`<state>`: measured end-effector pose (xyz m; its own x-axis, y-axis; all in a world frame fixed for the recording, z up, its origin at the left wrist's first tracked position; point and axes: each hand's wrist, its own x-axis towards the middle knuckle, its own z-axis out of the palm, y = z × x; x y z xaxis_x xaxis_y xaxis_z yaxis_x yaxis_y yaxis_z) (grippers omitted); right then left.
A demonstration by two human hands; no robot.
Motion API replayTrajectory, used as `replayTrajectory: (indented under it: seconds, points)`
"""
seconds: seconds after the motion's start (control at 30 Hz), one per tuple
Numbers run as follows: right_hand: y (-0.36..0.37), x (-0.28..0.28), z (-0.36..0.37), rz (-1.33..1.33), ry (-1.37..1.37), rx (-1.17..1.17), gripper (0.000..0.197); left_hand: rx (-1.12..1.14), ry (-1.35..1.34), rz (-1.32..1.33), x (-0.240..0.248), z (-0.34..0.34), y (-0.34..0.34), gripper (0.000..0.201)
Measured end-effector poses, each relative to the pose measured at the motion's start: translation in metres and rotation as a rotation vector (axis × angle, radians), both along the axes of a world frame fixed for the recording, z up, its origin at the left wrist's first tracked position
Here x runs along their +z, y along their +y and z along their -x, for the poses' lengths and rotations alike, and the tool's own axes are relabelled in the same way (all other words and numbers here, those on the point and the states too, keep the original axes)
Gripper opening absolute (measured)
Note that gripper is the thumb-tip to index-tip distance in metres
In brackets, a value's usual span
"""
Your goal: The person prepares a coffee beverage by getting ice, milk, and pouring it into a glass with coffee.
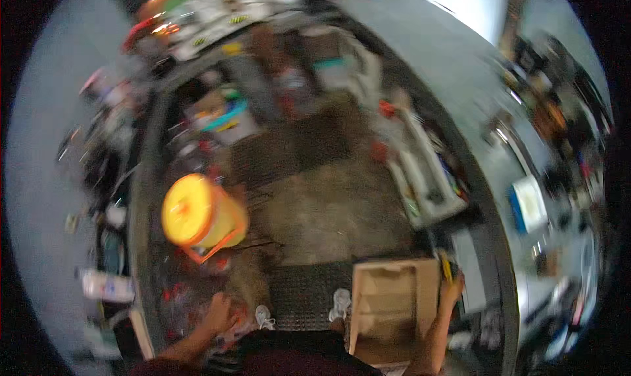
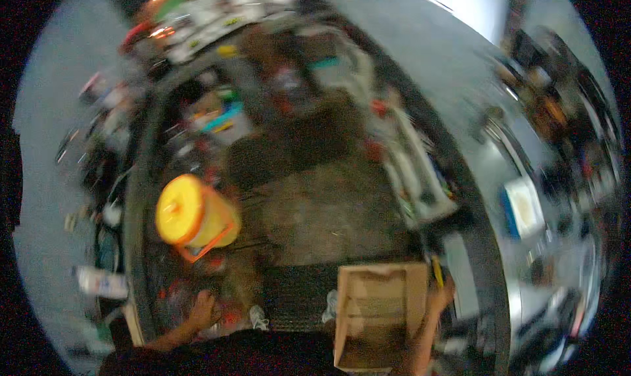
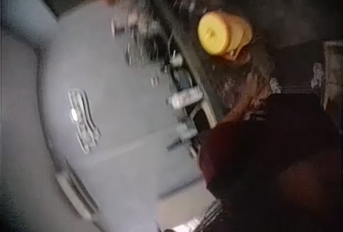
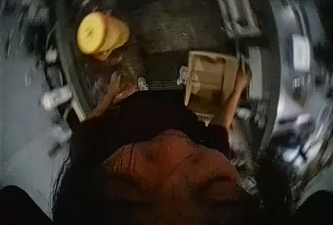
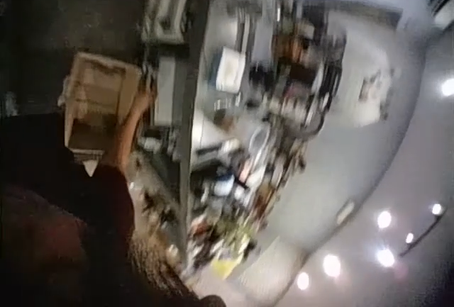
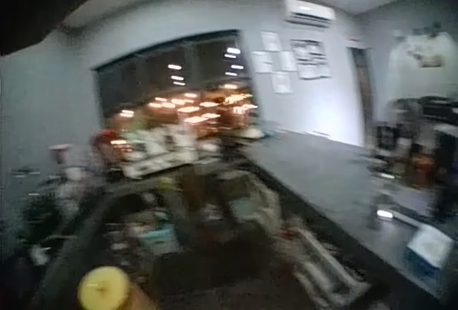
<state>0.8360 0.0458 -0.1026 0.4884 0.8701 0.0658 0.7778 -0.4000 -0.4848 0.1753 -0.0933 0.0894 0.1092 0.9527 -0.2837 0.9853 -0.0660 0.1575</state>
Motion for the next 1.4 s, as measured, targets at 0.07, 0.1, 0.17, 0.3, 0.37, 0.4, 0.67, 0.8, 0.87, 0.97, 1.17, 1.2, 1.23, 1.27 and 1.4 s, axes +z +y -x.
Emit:
replayTrajectory:
  seconds: [0.07, 0.1, 0.17, 0.3, 0.37, 0.4, 0.67, 0.8, 0.87, 0.97, 1.17, 1.2, 1.23, 1.27, 1.4]
  points:
    - [0.008, 0.049, 0.065, -0.106, 0.180, 0.046, 0.050, 0.081, -0.050, -0.017, -0.007, 0.018, -0.016, 0.052]
    - [0.008, 0.021, 0.084, -0.403, 0.296, 0.142, 0.048, 0.160, -0.047, -0.047, 0.009, 0.017, -0.021, 0.051]
    - [0.021, 0.056, 0.173, -0.253, 0.334, 0.255, 0.048, 0.308, -0.080, -0.201, 0.023, 0.028, -0.031, 0.049]
    - [0.022, 0.192, 0.379, -0.139, 0.735, 0.862, 0.051, 0.656, -0.048, -0.606, 0.047, 0.091, -0.076, 0.048]
    - [0.018, 0.242, 0.456, -0.045, 0.802, 1.204, 0.055, 0.830, 0.011, -0.854, 0.059, 0.125, -0.090, 0.053]
    - [0.018, 0.265, 0.492, -0.044, 0.786, 1.246, 0.055, 0.953, 0.086, -1.076, 0.070, 0.146, -0.096, 0.058]
    - [-0.047, 0.343, 0.819, 0.057, 0.821, 2.190, 0.085, 1.226, -0.075, -1.552, 0.134, 0.295, -0.144, 0.110]
    - [-0.078, 0.357, 0.949, 0.033, 0.885, 2.377, 0.097, 1.141, -0.288, -1.453, 0.155, 0.321, -0.142, 0.107]
    - [-0.089, 0.342, 0.990, 0.136, 0.948, 2.394, 0.098, 1.193, -0.301, -1.389, 0.163, 0.325, -0.144, 0.105]
    - [-0.100, 0.329, 1.010, 0.243, 0.896, 2.427, 0.099, 1.210, -0.482, -1.389, 0.168, 0.334, -0.144, 0.103]
    - [-0.113, 0.336, 0.999, -0.050, 0.777, 2.433, 0.096, 1.150, -0.434, -1.290, 0.165, 0.347, -0.152, 0.097]
    - [-0.110, 0.338, 1.000, -0.051, 0.772, 2.422, 0.096, 1.109, -0.465, -1.324, 0.162, 0.348, -0.153, 0.096]
    - [-0.109, 0.344, 1.000, -0.032, 0.774, 2.472, 0.097, 1.064, -0.537, -1.332, 0.157, 0.351, -0.155, 0.098]
    - [-0.106, 0.347, 1.001, -0.012, 0.778, 2.523, 0.098, 1.065, -0.537, -1.329, 0.155, 0.354, -0.157, 0.098]
    - [-0.082, 0.341, 1.022, 0.486, 0.967, 2.533, 0.103, 0.900, -0.656, -1.331, 0.158, 0.355, -0.160, 0.100]
